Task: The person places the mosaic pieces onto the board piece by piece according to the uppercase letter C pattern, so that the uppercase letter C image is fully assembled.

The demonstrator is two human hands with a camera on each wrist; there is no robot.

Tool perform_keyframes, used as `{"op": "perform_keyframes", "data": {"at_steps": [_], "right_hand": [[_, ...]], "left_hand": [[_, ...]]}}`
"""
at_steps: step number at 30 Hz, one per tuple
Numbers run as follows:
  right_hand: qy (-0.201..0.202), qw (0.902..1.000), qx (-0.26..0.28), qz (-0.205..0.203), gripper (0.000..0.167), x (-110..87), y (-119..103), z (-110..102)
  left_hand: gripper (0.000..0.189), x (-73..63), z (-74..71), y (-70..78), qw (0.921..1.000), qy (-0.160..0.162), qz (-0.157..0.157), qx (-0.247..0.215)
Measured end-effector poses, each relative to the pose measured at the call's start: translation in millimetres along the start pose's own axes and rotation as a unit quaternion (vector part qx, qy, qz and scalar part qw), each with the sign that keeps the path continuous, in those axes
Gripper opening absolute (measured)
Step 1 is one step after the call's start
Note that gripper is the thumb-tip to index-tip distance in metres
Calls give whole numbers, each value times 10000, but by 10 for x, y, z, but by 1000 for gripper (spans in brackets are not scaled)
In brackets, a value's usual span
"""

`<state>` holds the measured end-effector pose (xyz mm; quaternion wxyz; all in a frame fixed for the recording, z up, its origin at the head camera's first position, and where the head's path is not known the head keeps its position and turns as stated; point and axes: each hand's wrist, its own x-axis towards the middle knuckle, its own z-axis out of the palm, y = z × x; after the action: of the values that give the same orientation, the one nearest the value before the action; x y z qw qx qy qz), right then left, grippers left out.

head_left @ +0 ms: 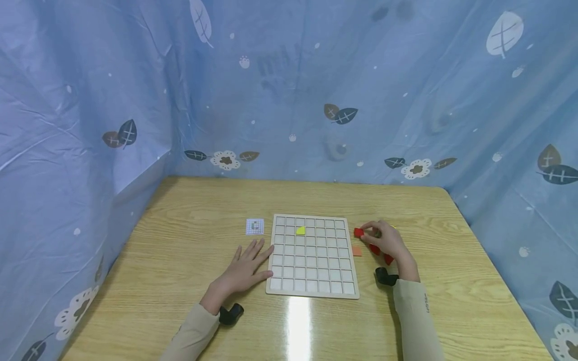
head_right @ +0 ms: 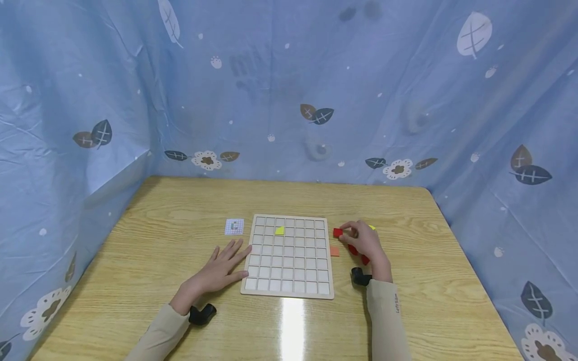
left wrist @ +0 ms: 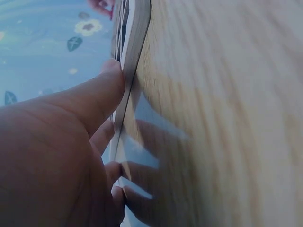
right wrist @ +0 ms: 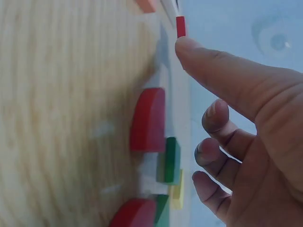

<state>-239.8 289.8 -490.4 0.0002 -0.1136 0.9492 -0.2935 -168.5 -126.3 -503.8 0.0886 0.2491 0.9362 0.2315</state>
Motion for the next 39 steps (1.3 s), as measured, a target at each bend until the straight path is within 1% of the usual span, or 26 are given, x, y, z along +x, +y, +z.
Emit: {"op": "perform_keyframes", "data": {"at_steps": [3,7,18,25,31,34,39], "right_hand": [[23,10000,35,-7,29,-1,-54,-7],[99,9999,10,-90,28,7,-152,-9],[196,9990,169,-355,24,94,-350,92],[215,9984,158,-502,22,145,-521,170],[143,9985,123,-517,23,212,-628,238],[44,9985,147,-527,23,259,-661,287],[-186,9987,212,-413,22,341,-722,384]], "left_hand": [[64,-5,20,-18,9999,63,29,-104],[65,4,58,-60,9999,35,-28,-164],[65,18,81,-85,9999,28,-58,-85],[64,-6,37,-42,9995,123,158,-250],[65,6,75,-78,9998,56,100,-166],[66,6,82,-85,9999,56,66,-146],[65,-5,43,-46,9999,29,43,-111]]}}
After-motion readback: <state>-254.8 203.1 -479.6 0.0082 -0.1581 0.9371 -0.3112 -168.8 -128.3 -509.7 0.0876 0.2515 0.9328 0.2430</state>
